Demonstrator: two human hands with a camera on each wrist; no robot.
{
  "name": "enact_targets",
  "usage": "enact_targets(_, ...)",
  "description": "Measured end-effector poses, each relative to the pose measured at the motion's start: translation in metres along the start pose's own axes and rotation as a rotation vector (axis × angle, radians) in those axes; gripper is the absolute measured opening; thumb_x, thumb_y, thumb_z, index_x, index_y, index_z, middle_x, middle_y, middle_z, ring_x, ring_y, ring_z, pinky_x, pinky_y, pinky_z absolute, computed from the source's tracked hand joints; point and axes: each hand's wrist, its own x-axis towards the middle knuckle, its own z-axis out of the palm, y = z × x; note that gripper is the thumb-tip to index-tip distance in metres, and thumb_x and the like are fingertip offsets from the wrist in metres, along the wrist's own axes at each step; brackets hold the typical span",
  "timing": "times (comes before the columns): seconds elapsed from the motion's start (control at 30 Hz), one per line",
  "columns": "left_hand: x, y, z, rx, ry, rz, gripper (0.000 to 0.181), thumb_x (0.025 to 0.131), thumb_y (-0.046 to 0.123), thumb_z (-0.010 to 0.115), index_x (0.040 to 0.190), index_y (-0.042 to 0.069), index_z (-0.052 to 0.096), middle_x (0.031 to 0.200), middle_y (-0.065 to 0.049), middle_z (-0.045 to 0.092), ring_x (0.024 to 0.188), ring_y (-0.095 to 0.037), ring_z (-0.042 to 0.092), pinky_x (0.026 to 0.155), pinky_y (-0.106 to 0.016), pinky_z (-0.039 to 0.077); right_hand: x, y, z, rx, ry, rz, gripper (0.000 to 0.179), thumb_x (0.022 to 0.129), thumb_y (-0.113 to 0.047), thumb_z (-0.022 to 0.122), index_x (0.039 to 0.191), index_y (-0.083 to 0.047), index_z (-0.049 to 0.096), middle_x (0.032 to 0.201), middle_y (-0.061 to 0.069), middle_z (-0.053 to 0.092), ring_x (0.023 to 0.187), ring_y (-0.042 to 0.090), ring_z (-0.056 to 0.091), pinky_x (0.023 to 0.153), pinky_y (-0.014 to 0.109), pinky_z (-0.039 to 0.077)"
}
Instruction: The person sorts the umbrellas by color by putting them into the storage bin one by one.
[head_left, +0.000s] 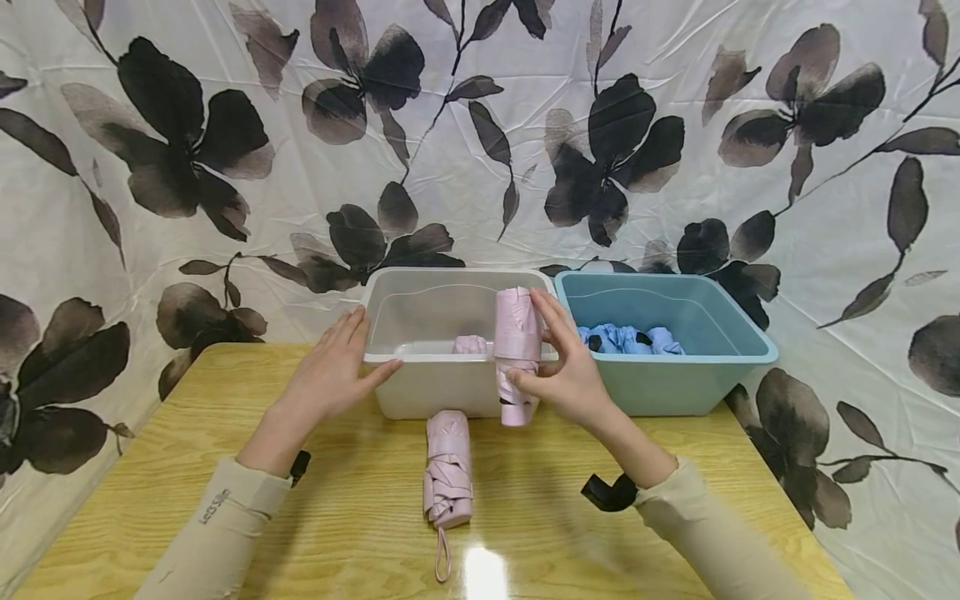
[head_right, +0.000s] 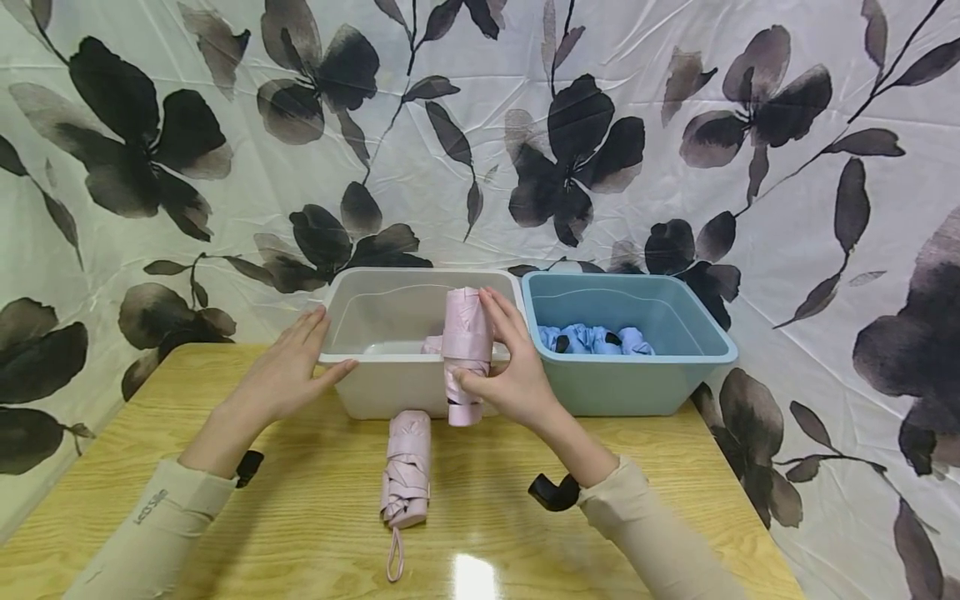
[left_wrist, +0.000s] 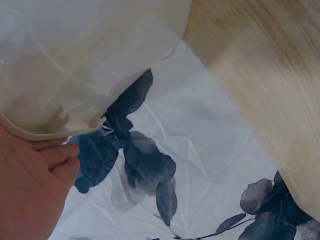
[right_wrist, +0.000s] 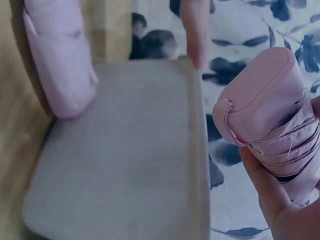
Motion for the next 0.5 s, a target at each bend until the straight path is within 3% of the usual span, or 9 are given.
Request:
enact_targets(0.17,0.0,0.001,0.0,-0.001,-0.003,0.002,0.102,0.103,0.067,0.044,0.161,-0.012,0.016,0.17,-0.029,0.008,0.158,-0.046,0.007,0.129,-0.058,0.011,0.031,0.0,-0.013,-0.03,0.017,0.06,0.098,0.084,0.005,0.078,0.166,-0.014,0.028,0.173,0.005,0.017,0.134,0.035,0.049,0.09,0.03,0.06)
enact_targets(0.33,0.001,0.001,0.001,-0.006,-0.001,0.005,0.102,0.103,0.067,0.044,0.161,-0.012,0.016,0.17,-0.029,0.009,0.158,-0.046,0.008,0.128,-0.058,0.012,0.063,0.009,-0.022,-0.063,0.048,0.159,0.097,0.084,0.001,0.079,0.165,-0.026,0.032,0.172,0.001,0.021,0.139,0.035,0.05,0.099,0.039,0.055)
enact_targets(0.5,0.001,0.001,0.001,-0.006,0.002,0.003,0.102,0.103,0.067,0.044,0.161,-0.012,0.016,0.17,-0.029,0.009,0.158,-0.046,0.008,0.128,-0.058,0.012,0.092,0.024,-0.02,-0.037,0.049,0.289,0.096,0.085,-0.001,0.077,0.164,-0.033,0.033,0.17,0.002,0.019,0.137,0.039,0.053,0.087,0.044,0.061)
